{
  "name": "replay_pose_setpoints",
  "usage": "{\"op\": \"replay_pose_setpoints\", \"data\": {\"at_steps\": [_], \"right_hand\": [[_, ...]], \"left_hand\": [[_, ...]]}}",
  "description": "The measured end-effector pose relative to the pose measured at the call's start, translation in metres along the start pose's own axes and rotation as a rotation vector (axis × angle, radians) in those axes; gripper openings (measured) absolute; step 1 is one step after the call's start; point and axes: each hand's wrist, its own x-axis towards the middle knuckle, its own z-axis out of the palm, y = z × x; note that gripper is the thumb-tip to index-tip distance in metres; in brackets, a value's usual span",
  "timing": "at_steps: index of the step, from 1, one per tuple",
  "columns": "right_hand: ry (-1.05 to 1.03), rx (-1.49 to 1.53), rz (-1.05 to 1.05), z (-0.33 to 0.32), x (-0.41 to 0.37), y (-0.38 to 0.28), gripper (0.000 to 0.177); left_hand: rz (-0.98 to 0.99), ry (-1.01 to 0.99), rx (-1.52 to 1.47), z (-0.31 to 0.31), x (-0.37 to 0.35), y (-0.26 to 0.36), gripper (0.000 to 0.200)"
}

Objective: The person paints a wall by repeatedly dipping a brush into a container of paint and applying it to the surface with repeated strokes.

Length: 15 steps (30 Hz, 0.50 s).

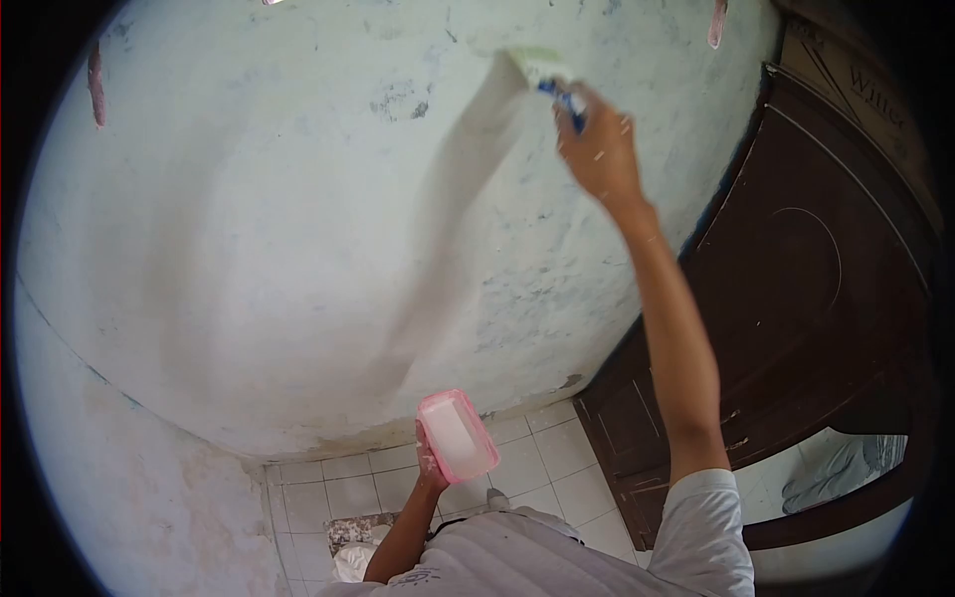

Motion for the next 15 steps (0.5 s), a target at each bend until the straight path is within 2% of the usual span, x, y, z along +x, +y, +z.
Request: {"op": "replay_pose_setpoints", "data": {"at_steps": [1, 3, 7, 10, 13, 15], "right_hand": [[0.083, -0.077, -0.059, 0.033, -0.014, 0.019, 0.043], [0.079, -0.139, -0.071, 0.088, -0.071, 0.037, 0.053], [-0.036, -0.103, 0.058, 0.148, -0.176, 0.054, 0.055], [-0.441, -0.089, 0.289, 0.142, -0.216, 0.05, 0.054], [-0.924, -0.132, 0.35, 0.128, -0.226, 0.064, 0.057], [-0.902, -0.1, 0.325, 0.14, -0.204, 0.09, 0.061]], "left_hand": [[-0.005, -0.004, 0.01, -0.011, 0.004, -0.001, 0.08], [-0.005, 0.008, 0.021, -0.018, 0.003, -0.002, 0.08], [0.065, 0.058, 0.064, -0.008, 0.003, 0.001, 0.077], [0.091, 0.07, 0.11, 0.009, -0.002, 0.005, 0.075], [0.092, 0.047, 0.136, 0.014, -0.008, 0.009, 0.074], [0.1, 0.026, 0.143, 0.014, -0.006, 0.011, 0.074]]}}
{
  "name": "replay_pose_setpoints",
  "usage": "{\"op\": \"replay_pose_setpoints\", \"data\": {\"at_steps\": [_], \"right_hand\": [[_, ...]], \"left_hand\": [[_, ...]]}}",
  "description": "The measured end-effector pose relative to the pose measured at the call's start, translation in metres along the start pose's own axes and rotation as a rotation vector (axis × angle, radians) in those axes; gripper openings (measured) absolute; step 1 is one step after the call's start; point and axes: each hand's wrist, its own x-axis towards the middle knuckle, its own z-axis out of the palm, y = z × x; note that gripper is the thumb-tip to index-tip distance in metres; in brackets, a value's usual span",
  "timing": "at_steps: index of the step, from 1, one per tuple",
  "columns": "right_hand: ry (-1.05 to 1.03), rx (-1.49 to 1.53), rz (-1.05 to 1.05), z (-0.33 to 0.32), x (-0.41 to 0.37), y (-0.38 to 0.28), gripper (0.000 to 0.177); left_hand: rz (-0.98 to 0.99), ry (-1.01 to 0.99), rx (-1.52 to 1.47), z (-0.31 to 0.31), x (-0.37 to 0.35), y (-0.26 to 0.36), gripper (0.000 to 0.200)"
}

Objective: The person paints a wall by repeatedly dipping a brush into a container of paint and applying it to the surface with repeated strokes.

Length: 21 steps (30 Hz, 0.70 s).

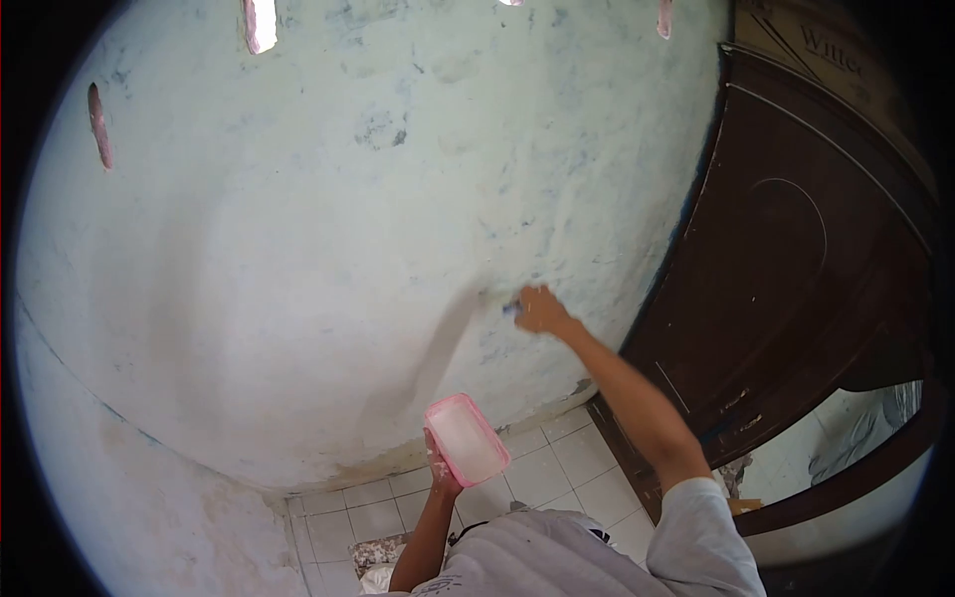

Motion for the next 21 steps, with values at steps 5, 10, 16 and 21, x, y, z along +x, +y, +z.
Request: {"op": "replay_pose_setpoints", "data": {"at_steps": [5, 10, 16, 21], "right_hand": [[0.421, -0.159, -0.393, -0.219, 0.042, -0.045, 0.043], [0.816, 0.046, -0.378, -0.311, -0.009, -0.096, 0.039], [0.981, 0.016, -0.248, -0.117, 0.017, -0.042, 0.049], [0.378, 0.11, -0.014, 0.046, -0.012, 0.015, 0.056]], "left_hand": [[-0.004, 0.025, -0.056, -0.007, -0.004, -0.01, 0.072], [0.02, 0.035, -0.095, -0.016, -0.008, -0.013, 0.071], [0.071, 0.058, -0.078, -0.031, -0.015, -0.018, 0.07], [0.058, 0.068, -0.049, -0.028, -0.019, -0.016, 0.071]]}}
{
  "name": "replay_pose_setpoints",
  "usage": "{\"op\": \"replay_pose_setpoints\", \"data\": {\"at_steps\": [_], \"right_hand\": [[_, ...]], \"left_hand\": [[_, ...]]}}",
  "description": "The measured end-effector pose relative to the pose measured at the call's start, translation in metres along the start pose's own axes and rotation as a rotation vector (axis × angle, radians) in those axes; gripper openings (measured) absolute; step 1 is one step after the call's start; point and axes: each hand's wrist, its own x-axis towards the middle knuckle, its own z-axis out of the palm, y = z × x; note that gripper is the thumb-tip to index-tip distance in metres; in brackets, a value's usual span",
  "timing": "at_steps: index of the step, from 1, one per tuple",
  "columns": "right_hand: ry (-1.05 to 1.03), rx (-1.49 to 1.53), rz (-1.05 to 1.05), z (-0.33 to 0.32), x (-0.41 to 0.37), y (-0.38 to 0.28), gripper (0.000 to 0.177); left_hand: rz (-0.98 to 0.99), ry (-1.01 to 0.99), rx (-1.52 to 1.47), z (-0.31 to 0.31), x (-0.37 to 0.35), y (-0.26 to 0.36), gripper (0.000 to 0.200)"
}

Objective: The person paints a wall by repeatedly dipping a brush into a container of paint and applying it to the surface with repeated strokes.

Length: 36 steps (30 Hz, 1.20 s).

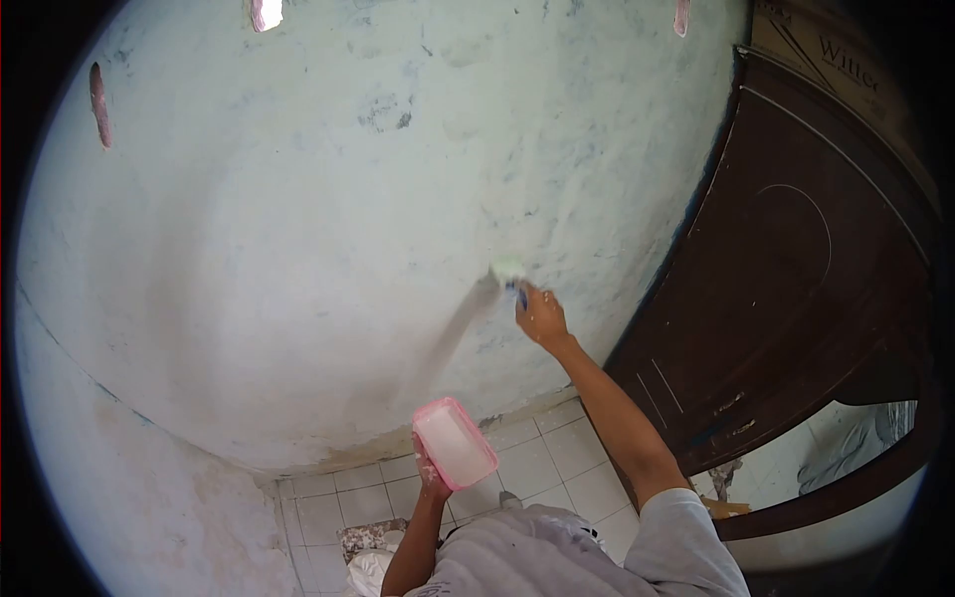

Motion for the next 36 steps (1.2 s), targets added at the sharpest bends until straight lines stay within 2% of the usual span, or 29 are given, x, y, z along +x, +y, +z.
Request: {"op": "replay_pose_setpoints", "data": {"at_steps": [1, 4, 6, 8, 10, 12, 13, 14, 15, 17, 18, 19, 21, 24, 27, 30, 34, 36], "right_hand": [[-0.217, -0.012, 0.065, 0.008, -0.013, 0.011, 0.057], [-0.499, 0.005, 0.126, 0.017, -0.007, 0.035, 0.06], [-0.26, -0.139, -0.153, 0.008, 0.041, 0.055, 0.061], [-0.131, -0.164, -0.148, -0.105, 0.081, -0.001, 0.062], [0.189, -0.2, -0.246, -0.194, 0.11, -0.044, 0.052], [0.515, 0.023, -0.285, -0.262, 0.096, -0.093, 0.038], [0.731, -0.01, -0.456, -0.275, 0.094, -0.097, 0.035], [0.679, 0.074, -0.392, -0.287, 0.081, -0.108, 0.03], [0.678, 0.282, -0.42, -0.287, 0.055, -0.127, 0.034], [0.507, 0.599, -0.437, -0.258, 0.022, -0.128, 0.024], [0.42, 0.606, -0.364, -0.242, -0.003, -0.133, 0.025], [0.33, 0.608, -0.297, -0.224, -0.029, -0.137, 0.029], [0.005, 0.777, -0.14, -0.181, -0.063, -0.122, 0.035], [-0.299, 0.765, -0.083, -0.116, -0.105, -0.086, 0.043], [-0.502, 0.726, -0.025, -0.102, -0.134, -0.07, 0.046], [-0.622, 0.629, -0.024, -0.104, -0.15, -0.053, 0.046], [-0.661, 0.563, -0.16, -0.103, -0.156, -0.026, 0.045], [-0.815, 0.478, -0.086, -0.106, -0.152, -0.024, 0.044]], "left_hand": [[-0.019, 0.024, 0.007, -0.005, 0.002, 0.001, 0.071], [-0.01, 0.045, 0.039, -0.002, 0.0, 0.006, 0.072], [-0.003, 0.017, 0.04, 0.002, 0.004, 0.007, 0.073], [-0.032, -0.016, 0.015, -0.007, 0.002, 0.006, 0.075], [-0.031, -0.07, -0.002, -0.011, 0.006, 0.005, 0.076], [0.004, -0.144, -0.003, -0.013, 0.011, -0.002, 0.076], [0.011, -0.233, -0.028, 0.0, 0.009, -0.002, 0.075], [0.017, -0.324, -0.053, 0.013, 0.007, -0.001, 0.075], [0.004, -0.459, -0.11, 0.041, 0.003, 0.001, 0.074], [-0.112, -0.426, -0.333, 0.047, 0.01, 0.0, 0.073], [-0.162, -0.415, -0.445, 0.048, 0.012, -0.001, 0.072], [-0.134, -0.333, -0.314, 0.05, 0.012, -0.002, 0.075], [-0.086, -0.155, -0.053, 0.052, 0.012, -0.001, 0.081], [-0.13, -0.274, -0.216, 0.05, 0.02, -0.003, 0.076], [-0.287, -0.346, -0.259, 0.049, 0.022, 0.002, 0.073], [-0.379, -0.054, -0.174, 0.032, 0.02, -0.003, 0.072], [-0.376, 0.056, -0.055, 0.036, 0.02, -0.005, 0.073], [-0.378, 0.101, 0.016, 0.045, 0.023, -0.004, 0.073]]}}
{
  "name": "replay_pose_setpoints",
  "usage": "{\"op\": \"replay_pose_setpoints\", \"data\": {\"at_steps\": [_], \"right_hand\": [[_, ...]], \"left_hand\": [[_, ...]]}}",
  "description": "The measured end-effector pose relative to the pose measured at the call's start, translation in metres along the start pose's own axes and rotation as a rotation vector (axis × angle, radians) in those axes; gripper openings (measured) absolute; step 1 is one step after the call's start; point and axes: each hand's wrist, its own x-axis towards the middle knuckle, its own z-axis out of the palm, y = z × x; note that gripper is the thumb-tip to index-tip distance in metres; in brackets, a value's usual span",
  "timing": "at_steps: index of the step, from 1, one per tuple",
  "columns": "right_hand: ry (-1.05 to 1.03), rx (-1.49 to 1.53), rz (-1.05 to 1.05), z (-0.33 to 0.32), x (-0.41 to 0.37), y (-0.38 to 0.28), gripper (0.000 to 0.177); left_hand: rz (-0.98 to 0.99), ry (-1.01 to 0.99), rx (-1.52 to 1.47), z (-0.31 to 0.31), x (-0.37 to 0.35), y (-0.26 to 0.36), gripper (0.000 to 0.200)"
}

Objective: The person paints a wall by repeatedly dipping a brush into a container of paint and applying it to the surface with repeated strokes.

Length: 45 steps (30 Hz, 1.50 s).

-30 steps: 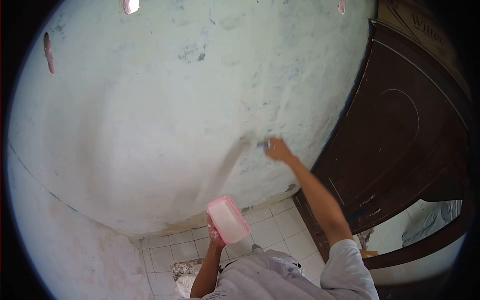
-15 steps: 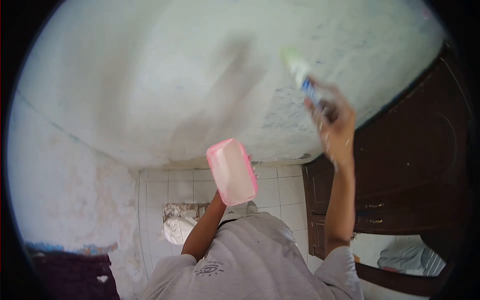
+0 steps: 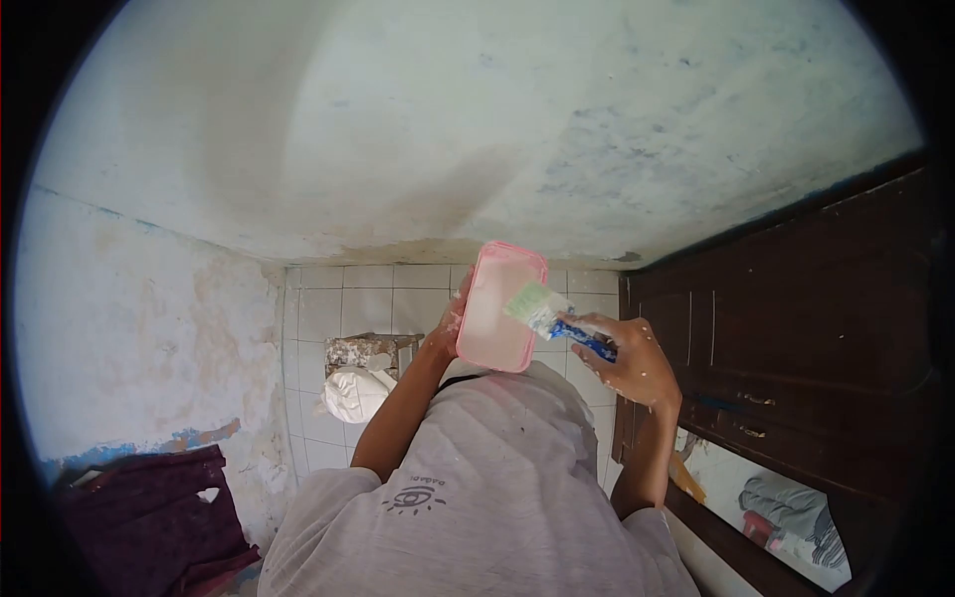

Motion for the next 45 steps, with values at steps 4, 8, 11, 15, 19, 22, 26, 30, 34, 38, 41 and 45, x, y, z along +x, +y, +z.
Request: {"op": "replay_pose_setpoints", "data": {"at_steps": [4, 8, 11, 15, 19, 22, 26, 30, 34, 38, 41, 45], "right_hand": [[-0.061, -0.168, -0.056, 0.01, 0.012, 0.02, 0.041], [0.003, -0.254, -0.13, 0.029, 0.032, 0.04, 0.036], [-0.019, -0.315, -0.197, 0.03, 0.041, 0.053, 0.036], [-0.162, -0.056, 0.001, -0.012, 0.032, 0.025, 0.037], [-0.172, 0.006, 0.013, -0.022, 0.032, 0.037, 0.038], [-0.217, 0.182, -0.004, -0.012, 0.038, 0.062, 0.028], [-0.226, 0.436, 0.049, 0.001, 0.044, 0.075, 0.025], [-0.098, 0.657, 0.071, 0.024, 0.048, 0.092, 0.029], [0.109, 0.771, 0.067, 0.021, 0.053, 0.09, 0.034], [0.291, 0.792, 0.069, 0.007, 0.072, 0.084, 0.034], [0.317, 0.778, 0.098, -0.008, 0.092, 0.093, 0.032], [0.323, 0.733, 0.152, -0.052, 0.111, 0.079, 0.036]], "left_hand": [[-0.051, -0.056, -0.006, 0.021, 0.013, 0.004, 0.073], [-0.057, -0.048, 0.09, 0.018, 0.027, 0.001, 0.072], [-0.021, -0.029, 0.061, 0.024, 0.03, -0.004, 0.071], [0.037, -0.043, -0.04, 0.02, 0.031, -0.008, 0.07], [0.185, 0.02, 0.117, 0.035, 0.018, -0.007, 0.072], [0.164, -0.007, 0.009, -0.006, 0.038, -0.012, 0.077], [0.289, -0.055, -0.06, -0.03, 0.052, -0.022, 0.071], [0.549, -0.336, 0.234, -0.047, 0.051, -0.022, 0.129], [0.419, -0.181, 0.15, -0.069, 0.053, -0.012, 0.12], [0.339, -0.143, 0.148, -0.044, 0.032, 0.011, 0.083], [0.089, -0.045, -0.078, -0.084, 0.039, 0.015, 0.068], [0.193, 0.101, 0.037, -0.026, 0.002, 0.029, 0.073]]}}
